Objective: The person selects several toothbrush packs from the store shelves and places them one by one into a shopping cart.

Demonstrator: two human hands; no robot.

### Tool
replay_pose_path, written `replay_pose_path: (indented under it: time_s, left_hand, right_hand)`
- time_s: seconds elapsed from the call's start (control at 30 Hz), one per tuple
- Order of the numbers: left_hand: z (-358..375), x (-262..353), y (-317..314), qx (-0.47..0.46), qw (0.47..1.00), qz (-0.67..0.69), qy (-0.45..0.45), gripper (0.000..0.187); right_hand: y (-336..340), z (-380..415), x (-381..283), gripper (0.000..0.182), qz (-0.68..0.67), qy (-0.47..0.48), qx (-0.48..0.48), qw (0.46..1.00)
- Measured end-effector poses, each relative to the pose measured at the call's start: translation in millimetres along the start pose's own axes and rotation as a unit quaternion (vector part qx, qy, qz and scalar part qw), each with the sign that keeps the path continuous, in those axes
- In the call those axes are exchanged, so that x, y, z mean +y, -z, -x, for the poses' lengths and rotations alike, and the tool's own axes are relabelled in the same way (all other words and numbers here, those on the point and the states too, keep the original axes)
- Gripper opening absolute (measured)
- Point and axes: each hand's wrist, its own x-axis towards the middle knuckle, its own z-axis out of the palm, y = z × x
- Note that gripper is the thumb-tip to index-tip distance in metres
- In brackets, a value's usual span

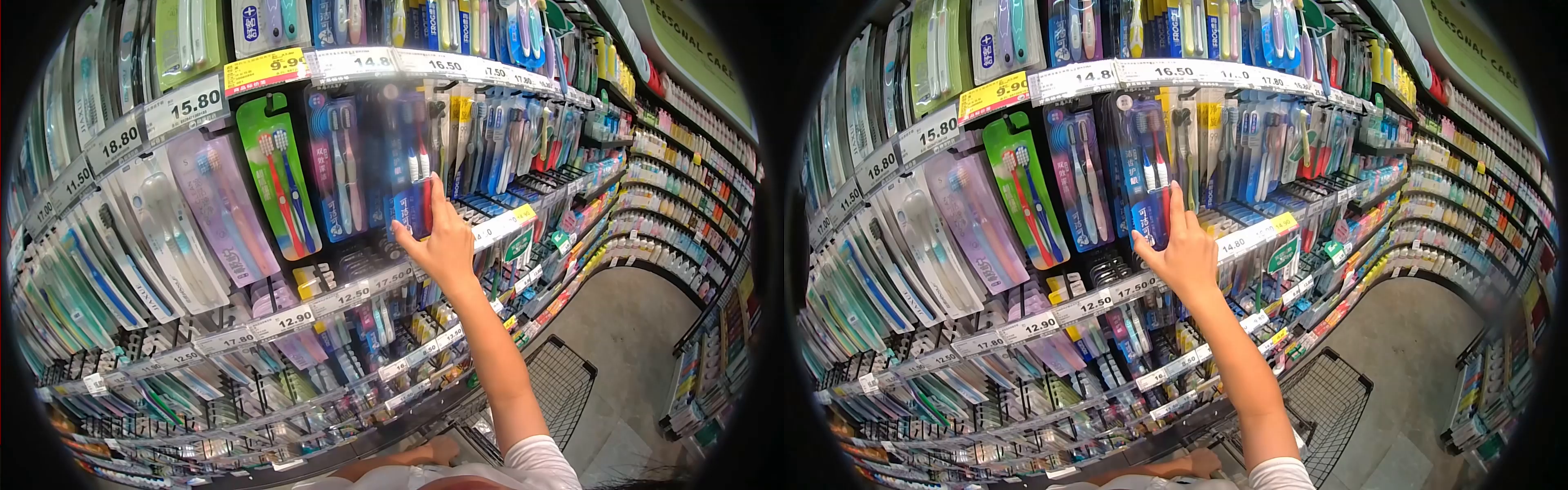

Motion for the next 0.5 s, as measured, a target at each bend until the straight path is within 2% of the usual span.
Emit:
replay_pose_path:
  time_s: [0.07, 0.17, 0.27, 0.3, 0.37, 0.5]
  left_hand:
    - [10, 16, 28, -0.013, 1.000, 0.014, -0.002, 0.040]
    - [-2, -1, 0, -0.017, 1.000, -0.016, 0.009, 0.041]
    - [12, 15, 23, 0.017, 1.000, -0.016, -0.009, 0.041]
    - [8, 11, 14, 0.009, 1.000, -0.021, 0.003, 0.040]
    - [-1, 2, -4, -0.001, 0.999, -0.034, 0.023, 0.040]
    - [1, 8, -3, 0.007, 0.997, -0.062, 0.042, 0.038]
  right_hand:
    - [-1, -1, -1, 0.085, 0.013, -0.009, -0.006, 1.000]
    - [-4, -1, -1, 0.086, 0.024, -0.011, -0.003, 1.000]
    - [-8, -3, 1, 0.086, 0.036, -0.003, 0.006, 0.999]
    - [-8, -3, 2, 0.086, 0.040, 0.001, 0.008, 0.999]
    - [-8, -2, 2, 0.087, 0.042, -0.005, 0.002, 0.999]
    - [-1, 0, -5, 0.088, 0.058, -0.042, -0.040, 0.997]
